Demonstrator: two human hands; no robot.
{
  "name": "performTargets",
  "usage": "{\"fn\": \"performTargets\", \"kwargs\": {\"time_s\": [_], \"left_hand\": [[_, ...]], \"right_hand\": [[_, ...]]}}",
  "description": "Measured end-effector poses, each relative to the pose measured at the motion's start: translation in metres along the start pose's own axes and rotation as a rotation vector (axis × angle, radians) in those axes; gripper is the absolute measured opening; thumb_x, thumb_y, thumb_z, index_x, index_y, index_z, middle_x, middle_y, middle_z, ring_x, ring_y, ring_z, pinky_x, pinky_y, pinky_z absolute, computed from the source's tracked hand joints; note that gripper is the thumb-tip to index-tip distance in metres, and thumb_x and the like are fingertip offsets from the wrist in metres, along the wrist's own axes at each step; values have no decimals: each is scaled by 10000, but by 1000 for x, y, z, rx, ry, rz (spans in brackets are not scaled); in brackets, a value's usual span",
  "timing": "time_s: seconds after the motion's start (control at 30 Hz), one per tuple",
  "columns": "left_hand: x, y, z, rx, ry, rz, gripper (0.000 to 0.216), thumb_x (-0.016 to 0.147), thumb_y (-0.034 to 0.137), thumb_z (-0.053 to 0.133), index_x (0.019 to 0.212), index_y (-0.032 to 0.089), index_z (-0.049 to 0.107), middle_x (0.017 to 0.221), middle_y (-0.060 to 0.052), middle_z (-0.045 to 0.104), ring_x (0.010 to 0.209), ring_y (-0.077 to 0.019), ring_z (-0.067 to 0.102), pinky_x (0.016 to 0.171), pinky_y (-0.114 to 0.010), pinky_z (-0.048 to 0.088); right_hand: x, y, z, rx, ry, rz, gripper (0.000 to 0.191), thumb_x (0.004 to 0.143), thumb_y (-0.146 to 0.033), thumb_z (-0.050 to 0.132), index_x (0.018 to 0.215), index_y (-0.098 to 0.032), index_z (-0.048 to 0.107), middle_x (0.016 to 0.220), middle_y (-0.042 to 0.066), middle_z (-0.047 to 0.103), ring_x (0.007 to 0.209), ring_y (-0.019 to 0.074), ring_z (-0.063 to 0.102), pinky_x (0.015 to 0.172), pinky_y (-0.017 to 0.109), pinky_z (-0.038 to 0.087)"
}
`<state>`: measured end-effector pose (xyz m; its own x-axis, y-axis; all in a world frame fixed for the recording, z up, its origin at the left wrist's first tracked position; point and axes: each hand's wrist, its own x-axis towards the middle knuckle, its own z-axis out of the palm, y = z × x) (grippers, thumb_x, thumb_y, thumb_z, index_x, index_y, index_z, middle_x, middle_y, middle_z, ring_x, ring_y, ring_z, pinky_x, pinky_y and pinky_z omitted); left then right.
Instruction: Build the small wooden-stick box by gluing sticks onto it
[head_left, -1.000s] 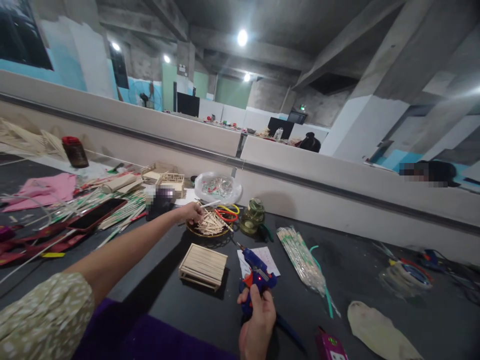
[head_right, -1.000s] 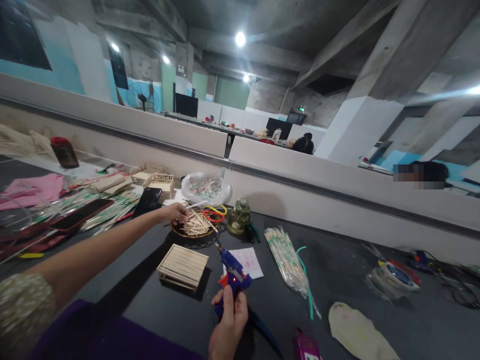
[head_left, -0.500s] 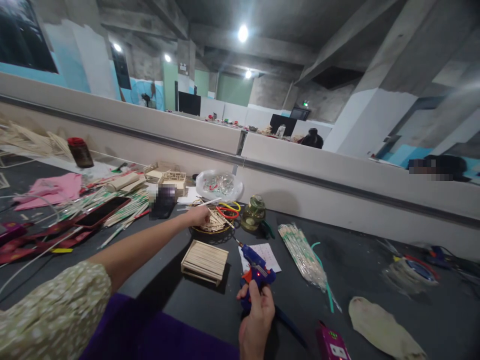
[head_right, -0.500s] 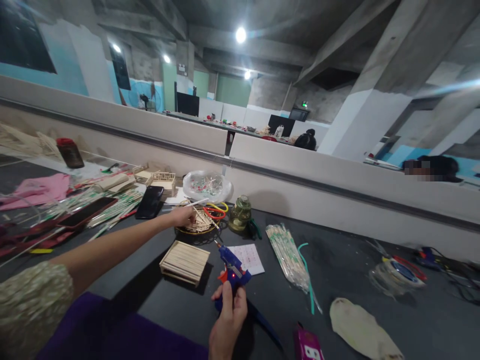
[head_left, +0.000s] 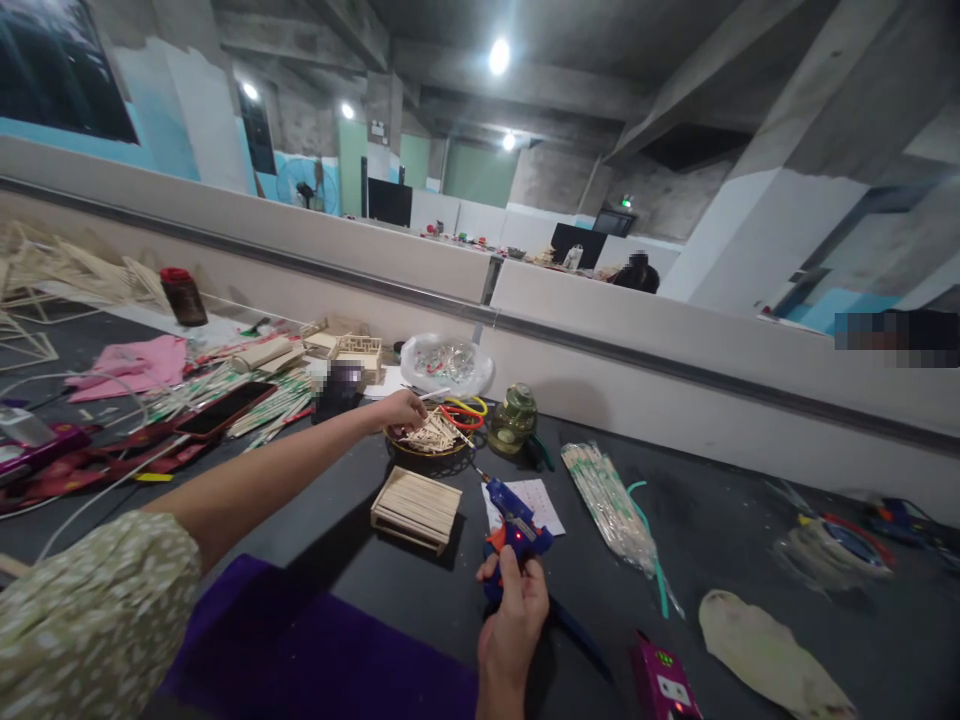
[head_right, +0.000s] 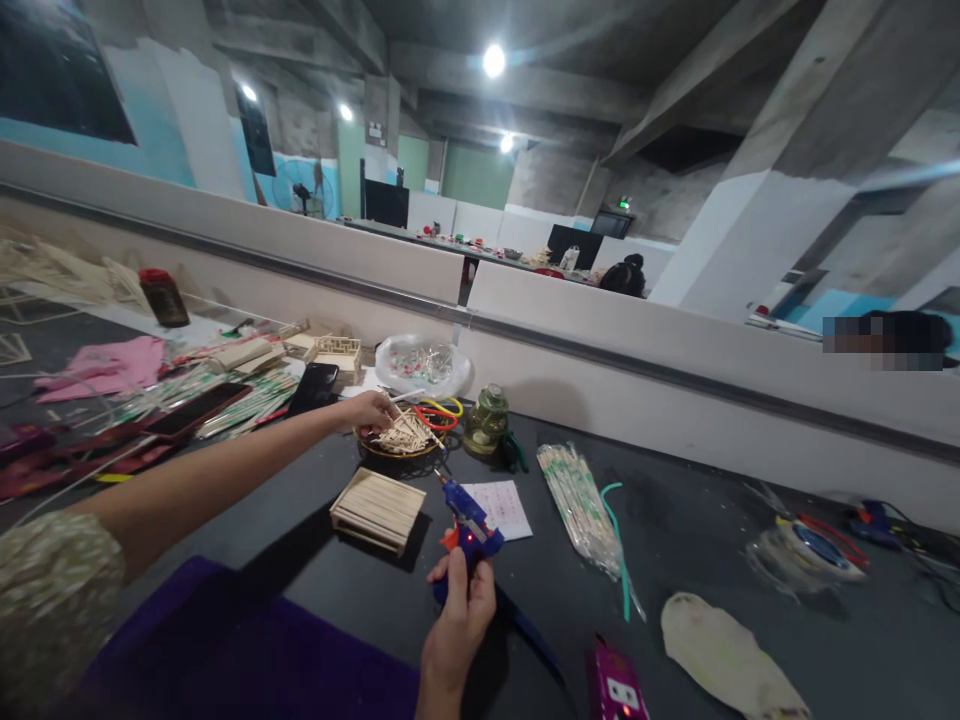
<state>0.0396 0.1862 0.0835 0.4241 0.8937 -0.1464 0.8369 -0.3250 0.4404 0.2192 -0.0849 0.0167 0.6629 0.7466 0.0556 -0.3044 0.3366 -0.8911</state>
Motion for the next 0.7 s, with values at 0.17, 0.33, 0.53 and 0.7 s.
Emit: {"fn": "performTargets", "kwargs": {"time_s": [0.17, 0.33, 0.53, 0.7], "left_hand": [[-14, -4, 1, 70, 81, -28, 228, 705, 216, 633, 927, 182, 672, 756, -40, 675, 703, -173, 632, 614, -234, 474], [-19, -6, 8, 220, 119, 37, 85, 684, 170, 638, 759, 175, 677, 1009, -95, 654, 953, -229, 596, 779, -275, 448], [-13, 3, 22, 297, 44, 116, 55, 658, 123, 637, 681, 160, 670, 852, -83, 687, 897, -229, 613, 776, -278, 443], [-17, 8, 25, 297, 68, 116, 40, 679, 132, 617, 665, 144, 652, 857, -114, 686, 907, -256, 620, 783, -308, 440]], "right_hand": [[0, 0, 0, -25, 18, 4, 302, 782, -392, 671, 893, -124, 587, 549, -42, 543, 495, 107, 488, 506, 243, 431], [-1, 2, -1, -37, 12, -9, 294, 797, -396, 657, 896, -130, 579, 568, -46, 539, 511, 102, 478, 515, 236, 428], [-2, 2, -2, -39, -12, -17, 296, 807, -394, 652, 918, -130, 580, 643, -30, 575, 525, 91, 475, 531, 232, 429], [-2, 2, -2, -60, -8, -32, 301, 804, -414, 646, 886, -134, 574, 573, -52, 521, 514, 103, 473, 515, 240, 430]]}}
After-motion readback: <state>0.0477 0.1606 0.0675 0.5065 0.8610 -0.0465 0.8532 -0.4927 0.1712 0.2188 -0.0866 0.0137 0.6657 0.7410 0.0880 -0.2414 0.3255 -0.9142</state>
